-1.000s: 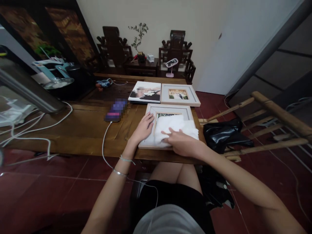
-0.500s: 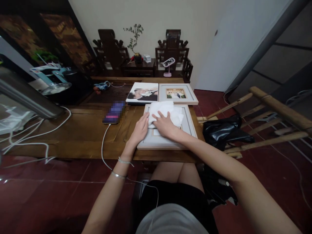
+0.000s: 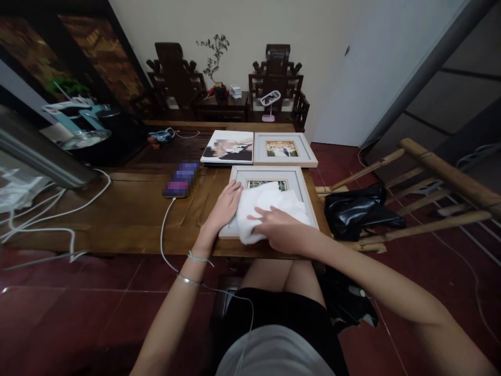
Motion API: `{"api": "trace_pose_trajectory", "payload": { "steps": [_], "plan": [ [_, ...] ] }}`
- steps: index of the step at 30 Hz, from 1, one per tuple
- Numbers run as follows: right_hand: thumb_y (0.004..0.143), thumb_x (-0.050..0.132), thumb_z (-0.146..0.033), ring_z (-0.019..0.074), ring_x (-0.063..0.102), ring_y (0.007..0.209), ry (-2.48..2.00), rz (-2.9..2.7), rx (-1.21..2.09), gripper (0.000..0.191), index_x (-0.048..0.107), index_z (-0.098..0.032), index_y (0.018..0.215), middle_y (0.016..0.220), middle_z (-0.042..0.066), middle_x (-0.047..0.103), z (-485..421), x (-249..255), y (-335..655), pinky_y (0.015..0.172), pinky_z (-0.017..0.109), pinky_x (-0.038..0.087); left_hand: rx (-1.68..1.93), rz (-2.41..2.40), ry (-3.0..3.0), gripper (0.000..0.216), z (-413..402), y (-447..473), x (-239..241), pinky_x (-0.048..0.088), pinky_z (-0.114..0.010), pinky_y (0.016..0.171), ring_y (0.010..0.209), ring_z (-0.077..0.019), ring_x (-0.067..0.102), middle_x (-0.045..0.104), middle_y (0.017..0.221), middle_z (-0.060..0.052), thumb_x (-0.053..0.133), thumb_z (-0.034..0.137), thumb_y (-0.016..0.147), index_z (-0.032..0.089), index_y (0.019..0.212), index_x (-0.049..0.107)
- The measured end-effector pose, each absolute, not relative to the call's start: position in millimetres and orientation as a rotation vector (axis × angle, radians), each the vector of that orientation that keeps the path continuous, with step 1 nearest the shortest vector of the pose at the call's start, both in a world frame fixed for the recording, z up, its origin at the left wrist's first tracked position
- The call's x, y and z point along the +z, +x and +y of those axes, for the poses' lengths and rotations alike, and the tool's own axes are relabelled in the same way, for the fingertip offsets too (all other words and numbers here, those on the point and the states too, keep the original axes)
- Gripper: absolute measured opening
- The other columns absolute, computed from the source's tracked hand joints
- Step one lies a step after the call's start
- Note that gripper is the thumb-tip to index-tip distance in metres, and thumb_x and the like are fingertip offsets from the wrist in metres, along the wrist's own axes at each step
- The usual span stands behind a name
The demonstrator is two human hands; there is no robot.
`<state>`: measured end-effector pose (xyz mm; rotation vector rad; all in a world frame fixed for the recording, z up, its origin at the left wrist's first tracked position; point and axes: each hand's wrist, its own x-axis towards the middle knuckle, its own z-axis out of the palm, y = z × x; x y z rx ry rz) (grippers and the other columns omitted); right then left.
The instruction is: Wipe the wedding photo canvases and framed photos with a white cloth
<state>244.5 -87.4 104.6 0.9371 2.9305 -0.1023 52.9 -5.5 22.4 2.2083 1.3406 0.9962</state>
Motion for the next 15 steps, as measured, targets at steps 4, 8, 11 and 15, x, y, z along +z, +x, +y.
{"api": "trace_pose_trajectory", "payload": {
  "steps": [4,8,11,15],
  "plan": [
    [0.070,0.047,-0.001,0.0231,0.059,0.096,1.134,2.835,-0.105,0.032,0.070,-0.014,0.089,0.101,0.013,0.067,-110.0,115.3,269.4,0.084,0.035,0.041,0.972,1.335,2.312,0.045,-2.6,52.0,17.5,0.028,-0.048,0.112,0.136,-0.0256,0.036,0.053,0.136,-0.014,0.040,0.036,0.093,0.010,0.125,0.058],
    [0.073,0.049,-0.004,0.0251,0.057,0.101,1.143,2.821,-0.050,0.026,0.069,-0.014,0.086,0.100,0.013,0.066,-114.3,113.2,265.5,0.087,0.037,0.040,1.002,1.345,2.313,0.043,-1.0,52.4,13.2,0.029,-0.049,0.112,0.135,-0.0260,0.037,0.054,0.135,-0.014,0.041,0.032,0.091,0.010,0.124,0.058],
    [0.077,0.050,-0.007,0.0263,0.054,0.108,1.096,2.882,-0.004,0.025,0.069,-0.014,0.092,0.104,0.013,0.065,-110.2,102.7,244.7,0.092,0.040,0.038,1.009,1.342,2.302,0.041,-0.7,52.3,12.6,0.029,-0.051,0.112,0.135,-0.0259,0.038,0.054,0.135,-0.012,0.040,0.028,0.090,0.013,0.124,0.058],
    [0.081,0.049,-0.009,0.0268,0.051,0.113,1.038,2.976,0.073,0.025,0.068,-0.014,0.096,0.109,0.013,0.064,-102.5,90.6,226.3,0.094,0.041,0.037,1.012,1.315,2.285,0.041,-1.5,50.5,14.7,0.031,-0.049,0.112,0.134,-0.0244,0.039,0.055,0.134,-0.012,0.036,0.025,0.091,0.012,0.123,0.059]
  ]
}}
